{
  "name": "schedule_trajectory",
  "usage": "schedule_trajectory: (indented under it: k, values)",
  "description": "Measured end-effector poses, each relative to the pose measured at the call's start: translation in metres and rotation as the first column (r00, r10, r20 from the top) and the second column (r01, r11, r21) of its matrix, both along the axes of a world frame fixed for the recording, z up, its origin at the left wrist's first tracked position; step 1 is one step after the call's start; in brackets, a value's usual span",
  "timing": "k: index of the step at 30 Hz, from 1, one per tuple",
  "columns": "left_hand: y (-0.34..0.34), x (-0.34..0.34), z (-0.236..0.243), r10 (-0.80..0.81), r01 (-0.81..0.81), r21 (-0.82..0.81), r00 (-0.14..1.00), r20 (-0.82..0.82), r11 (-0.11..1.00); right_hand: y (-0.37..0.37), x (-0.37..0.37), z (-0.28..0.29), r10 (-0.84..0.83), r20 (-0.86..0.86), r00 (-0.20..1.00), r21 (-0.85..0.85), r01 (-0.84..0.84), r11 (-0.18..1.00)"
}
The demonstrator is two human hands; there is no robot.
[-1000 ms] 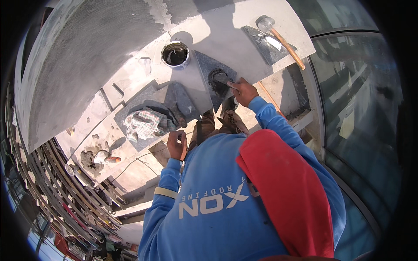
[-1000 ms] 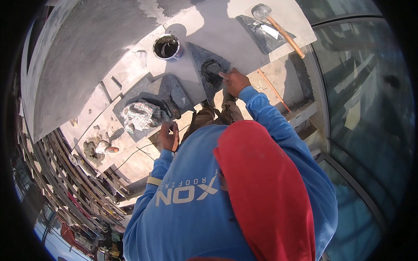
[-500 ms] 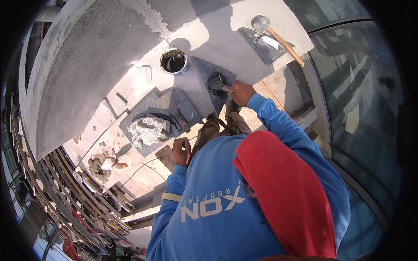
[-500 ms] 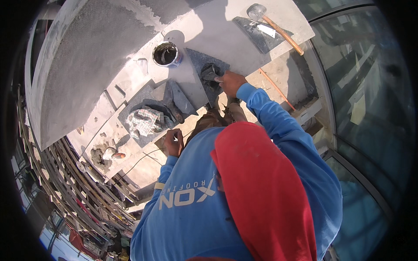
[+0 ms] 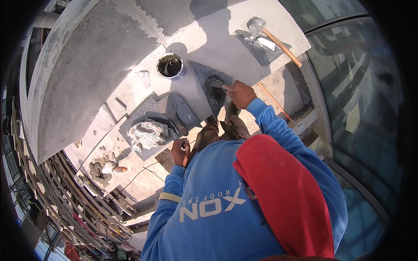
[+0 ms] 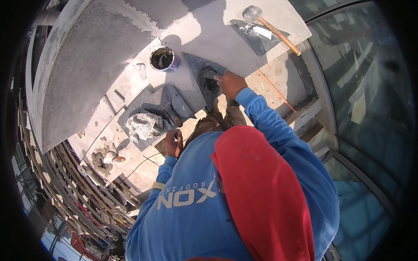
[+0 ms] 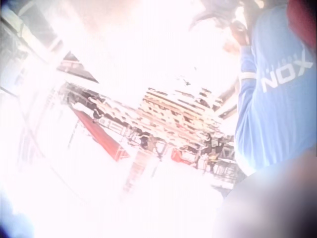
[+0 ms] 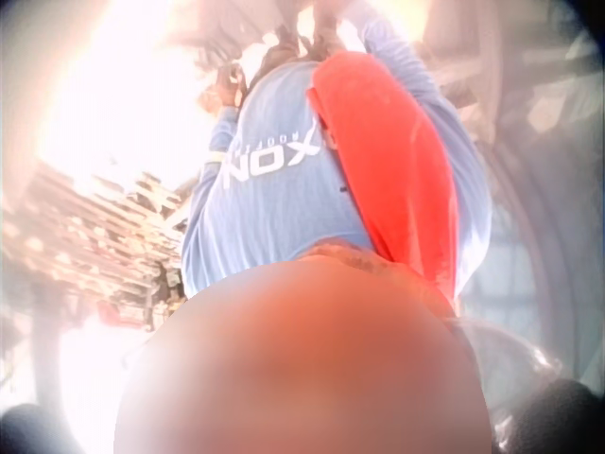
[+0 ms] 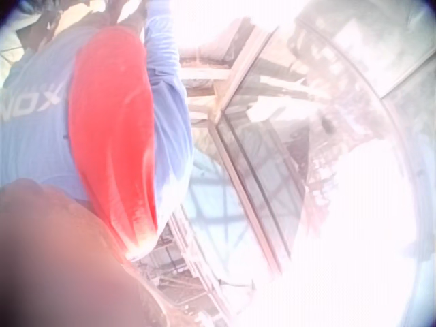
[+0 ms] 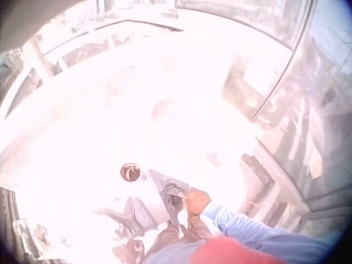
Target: The person secures a large curved stone tile onto a roof using a rubber mallet, then applies sealant to smaller triangular tiles with a trowel. The person positions the tile, taps it into place, and spreads sealant on the smaller pieces.
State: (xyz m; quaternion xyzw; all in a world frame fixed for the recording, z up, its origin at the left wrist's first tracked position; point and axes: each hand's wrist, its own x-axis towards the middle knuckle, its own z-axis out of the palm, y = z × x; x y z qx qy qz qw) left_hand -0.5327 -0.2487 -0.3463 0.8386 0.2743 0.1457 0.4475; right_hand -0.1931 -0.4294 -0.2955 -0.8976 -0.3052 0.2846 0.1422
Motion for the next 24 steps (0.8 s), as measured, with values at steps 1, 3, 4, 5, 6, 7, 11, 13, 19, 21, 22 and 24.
schedule_trajectory:
  k: [1, 3, 4, 5, 6, 7, 11, 13, 19, 21, 22, 24]
  values:
    - [-0.001, 0.0, 0.0, 0.006, -0.005, -0.021, 1.0, 0.003, 1.0, 0.001, 0.0, 0.0, 0.034, -0.04, 0.999, 0.029, -0.033, 0.999]
    - [-0.002, 0.001, 0.001, -0.013, 0.013, 0.022, 1.0, -0.018, 1.0, 0.004, 0.001, 0.0, 0.087, -0.094, 0.992, 0.049, -0.083, 0.995]
    - [-0.001, 0.002, 0.002, -0.028, 0.029, 0.031, 0.999, -0.028, 0.999, 0.006, 0.003, 0.0, 0.158, -0.094, 0.983, -0.029, -0.162, 0.986]
    - [-0.002, 0.002, 0.002, -0.026, 0.027, 0.023, 0.999, -0.031, 0.999, 0.009, 0.004, 0.0, 0.103, -0.036, 0.994, 0.044, -0.101, 0.994]
    - [-0.002, 0.003, 0.003, -0.028, 0.028, 0.046, 1.0, -0.009, 0.999, 0.01, 0.006, 0.0, 0.039, -0.009, 0.999, 0.089, -0.038, 0.995]
    - [-0.002, 0.004, 0.003, -0.017, 0.016, 0.034, 1.0, 0.006, 0.999, 0.012, 0.008, -0.001, -0.038, 0.047, 0.998, 0.155, 0.03, 0.987]
    - [-0.002, 0.007, 0.002, 0.004, -0.004, 0.019, 1.0, 0.026, 1.0, 0.009, 0.01, -0.006, 0.249, -0.04, 0.968, -0.041, -0.25, 0.967]
    - [-0.001, 0.006, 0.002, 0.006, -0.007, 0.034, 0.999, 0.035, 0.999, 0.005, 0.009, -0.007, 0.143, -0.04, 0.989, 0.036, -0.141, 0.989]
    - [-0.005, 0.002, -0.001, 0.053, -0.053, 0.01, 0.998, -0.015, 0.999, -0.012, 0.004, -0.001, -0.011, -0.029, 1.0, 0.084, 0.013, 0.996]
    - [-0.006, 0.001, -0.003, 0.049, -0.049, -0.02, 0.999, 0.007, 0.999, -0.014, 0.003, 0.0, -0.022, -0.046, 0.999, 0.036, 0.024, 0.999]
    - [-0.005, 0.001, -0.005, 0.037, -0.035, -0.045, 0.998, 0.046, 0.998, -0.013, 0.003, -0.001, 0.052, -0.078, 0.996, -0.001, -0.052, 0.999]
    - [-0.003, 0.001, -0.007, 0.027, -0.027, -0.012, 0.999, 0.019, 1.0, -0.012, 0.003, -0.002, 0.061, -0.067, 0.996, 0.033, -0.059, 0.998]
